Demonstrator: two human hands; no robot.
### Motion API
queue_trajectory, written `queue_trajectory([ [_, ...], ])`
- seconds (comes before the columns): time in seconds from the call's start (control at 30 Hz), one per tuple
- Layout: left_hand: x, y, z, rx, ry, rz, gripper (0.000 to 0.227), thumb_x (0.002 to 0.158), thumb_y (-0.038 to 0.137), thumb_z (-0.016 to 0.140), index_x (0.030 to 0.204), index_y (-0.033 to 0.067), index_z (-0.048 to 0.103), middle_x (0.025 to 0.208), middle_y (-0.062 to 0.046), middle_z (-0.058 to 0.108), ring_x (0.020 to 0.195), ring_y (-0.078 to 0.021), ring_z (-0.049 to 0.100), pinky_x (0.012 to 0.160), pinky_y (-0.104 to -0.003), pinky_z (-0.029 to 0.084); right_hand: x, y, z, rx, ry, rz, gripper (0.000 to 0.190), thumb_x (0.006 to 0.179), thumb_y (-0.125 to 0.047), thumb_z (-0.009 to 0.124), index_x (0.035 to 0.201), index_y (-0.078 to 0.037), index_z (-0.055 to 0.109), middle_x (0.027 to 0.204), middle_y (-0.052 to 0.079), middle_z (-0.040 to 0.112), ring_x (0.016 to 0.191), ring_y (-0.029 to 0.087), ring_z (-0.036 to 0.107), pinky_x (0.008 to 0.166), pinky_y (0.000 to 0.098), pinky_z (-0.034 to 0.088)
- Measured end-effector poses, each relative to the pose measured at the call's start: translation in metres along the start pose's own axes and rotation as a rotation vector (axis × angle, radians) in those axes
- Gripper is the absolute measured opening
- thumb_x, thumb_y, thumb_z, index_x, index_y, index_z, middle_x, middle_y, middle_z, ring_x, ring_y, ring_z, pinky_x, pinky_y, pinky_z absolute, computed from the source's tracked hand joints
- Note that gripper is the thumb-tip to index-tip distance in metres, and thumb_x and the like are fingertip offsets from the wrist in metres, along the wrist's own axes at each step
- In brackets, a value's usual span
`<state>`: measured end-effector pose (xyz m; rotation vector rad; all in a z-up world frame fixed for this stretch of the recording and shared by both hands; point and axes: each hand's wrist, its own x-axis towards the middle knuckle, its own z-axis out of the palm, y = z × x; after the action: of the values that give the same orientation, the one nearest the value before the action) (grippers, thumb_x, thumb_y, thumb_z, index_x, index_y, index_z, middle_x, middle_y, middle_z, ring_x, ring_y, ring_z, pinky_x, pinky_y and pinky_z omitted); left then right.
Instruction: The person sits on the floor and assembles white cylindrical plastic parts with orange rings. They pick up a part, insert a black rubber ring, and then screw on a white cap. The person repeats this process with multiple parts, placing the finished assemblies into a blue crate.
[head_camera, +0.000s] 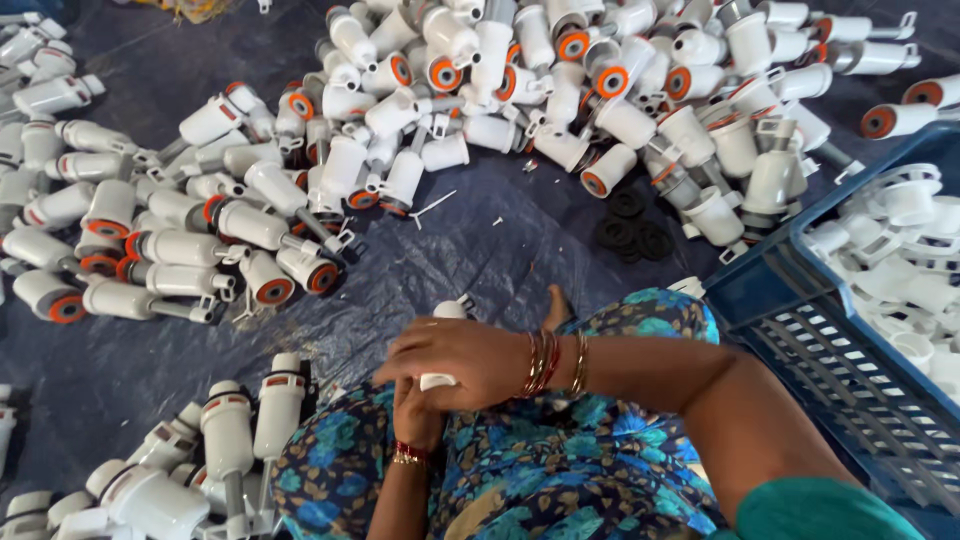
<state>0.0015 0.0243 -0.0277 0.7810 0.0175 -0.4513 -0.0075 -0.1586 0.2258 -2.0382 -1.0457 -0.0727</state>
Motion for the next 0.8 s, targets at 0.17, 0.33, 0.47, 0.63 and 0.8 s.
queue_trajectory([
  [0.17, 0.007, -0.018, -0.005, 0.233, 0.045, 0.027, 0.048, 0.101, 0.025, 0.057, 0.144, 0.0046, 0.051, 0.134, -0.012, 0.063, 0.119, -0.0239, 0.061, 0.100, -0.039, 0.050, -0.076, 0.094, 0.063, -0.245, 0.353, 0.401, 0.053, 0.090, -0.038, 0.077, 0.128, -0.004, 0.064, 0.118, 0.014, 0.065, 0.107, 0.031, 0.064, 0.094, 0.0474, 0.052],
  [0.33, 0.006, -0.018, 0.004, 0.309, 0.035, -0.011, 0.048, 0.100, 0.023, 0.057, 0.143, 0.0034, 0.052, 0.136, -0.014, 0.063, 0.120, -0.0230, 0.062, 0.101, -0.037, 0.050, -0.118, 0.132, 0.109, 0.112, 0.414, 0.667, 0.050, 0.093, -0.040, 0.074, 0.126, -0.003, 0.066, 0.113, 0.013, 0.066, 0.098, 0.022, 0.070, 0.085, 0.0360, 0.061],
  [0.47, -0.001, -0.010, 0.012, 0.328, 0.006, 0.013, 0.047, 0.101, 0.026, 0.057, 0.141, 0.0016, 0.052, 0.134, -0.014, 0.064, 0.119, -0.0234, 0.062, 0.101, -0.037, 0.051, -0.121, 0.133, 0.128, 0.253, 0.493, 0.667, 0.045, 0.095, -0.035, 0.071, 0.125, -0.002, 0.066, 0.117, 0.011, 0.066, 0.106, 0.022, 0.071, 0.090, 0.0351, 0.061],
  [0.63, 0.000, -0.002, 0.018, 0.346, 0.052, -0.021, 0.049, 0.098, 0.027, 0.060, 0.140, 0.0041, 0.049, 0.129, -0.013, 0.061, 0.116, -0.0248, 0.063, 0.097, -0.039, 0.054, -0.117, 0.134, 0.129, 0.314, 0.562, 0.701, 0.042, 0.097, -0.032, 0.069, 0.127, -0.003, 0.065, 0.123, 0.011, 0.063, 0.108, 0.021, 0.070, 0.093, 0.0341, 0.061],
  [0.8, 0.003, -0.001, 0.015, 0.251, 0.000, -0.023, 0.047, 0.098, 0.025, 0.064, 0.136, 0.0017, 0.050, 0.129, -0.014, 0.060, 0.119, -0.0251, 0.063, 0.099, -0.040, 0.055, -0.119, 0.136, 0.133, 0.426, 0.611, 0.658, 0.043, 0.099, -0.031, 0.068, 0.132, -0.004, 0.063, 0.122, 0.010, 0.064, 0.109, 0.020, 0.069, 0.092, 0.0327, 0.059],
])
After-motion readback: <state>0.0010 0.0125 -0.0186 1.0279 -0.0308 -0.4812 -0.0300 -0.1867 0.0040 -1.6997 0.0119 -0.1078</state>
